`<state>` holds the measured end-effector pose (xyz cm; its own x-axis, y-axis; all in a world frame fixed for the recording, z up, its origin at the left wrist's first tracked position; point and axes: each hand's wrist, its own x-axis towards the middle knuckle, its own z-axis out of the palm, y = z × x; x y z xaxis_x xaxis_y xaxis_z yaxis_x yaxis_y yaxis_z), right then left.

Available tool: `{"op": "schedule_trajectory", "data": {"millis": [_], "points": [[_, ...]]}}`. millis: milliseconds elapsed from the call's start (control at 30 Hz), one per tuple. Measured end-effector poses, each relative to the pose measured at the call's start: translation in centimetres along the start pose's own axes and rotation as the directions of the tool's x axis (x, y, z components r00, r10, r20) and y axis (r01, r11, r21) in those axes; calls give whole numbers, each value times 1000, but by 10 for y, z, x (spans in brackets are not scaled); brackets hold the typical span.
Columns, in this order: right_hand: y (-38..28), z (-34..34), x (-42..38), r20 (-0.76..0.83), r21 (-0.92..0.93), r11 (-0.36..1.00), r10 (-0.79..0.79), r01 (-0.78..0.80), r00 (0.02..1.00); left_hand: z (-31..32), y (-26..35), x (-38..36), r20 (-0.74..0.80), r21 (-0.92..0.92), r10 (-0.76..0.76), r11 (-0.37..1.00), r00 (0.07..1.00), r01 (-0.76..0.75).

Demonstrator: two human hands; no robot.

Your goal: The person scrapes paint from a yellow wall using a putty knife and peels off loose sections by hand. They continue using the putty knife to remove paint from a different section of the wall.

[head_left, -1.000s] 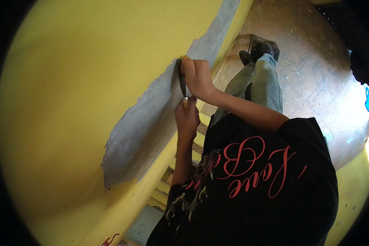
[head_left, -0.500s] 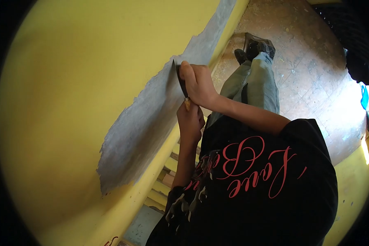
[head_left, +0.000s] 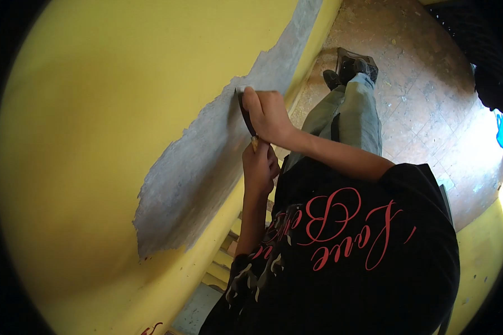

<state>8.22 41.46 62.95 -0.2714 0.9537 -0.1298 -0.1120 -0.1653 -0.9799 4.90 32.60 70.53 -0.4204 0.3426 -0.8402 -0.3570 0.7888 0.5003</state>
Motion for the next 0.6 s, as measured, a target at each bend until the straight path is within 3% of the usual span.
{"op": "schedule_trajectory", "data": {"millis": [100,300,433,500,600], "points": [[3,-6,19,-54,-70,995,-70,66,996,12,7,13,19,-9,61,998,998,-61],[3,-5,-2,37,-73,995,-65,67,997,5,3,2,26,15,76,997,997,-77],[10,-1,11,-45,-108,987,-123,118,991,-2,6,10,43,46,8,999,999,-10],[6,-11,19,-25,-104,990,-102,99,995,13,16,13,61,73,69,995,996,-74],[7,-13,17,-1,-117,989,-92,91,996,10,14,13,95,-6,44,999,994,-43]]}}
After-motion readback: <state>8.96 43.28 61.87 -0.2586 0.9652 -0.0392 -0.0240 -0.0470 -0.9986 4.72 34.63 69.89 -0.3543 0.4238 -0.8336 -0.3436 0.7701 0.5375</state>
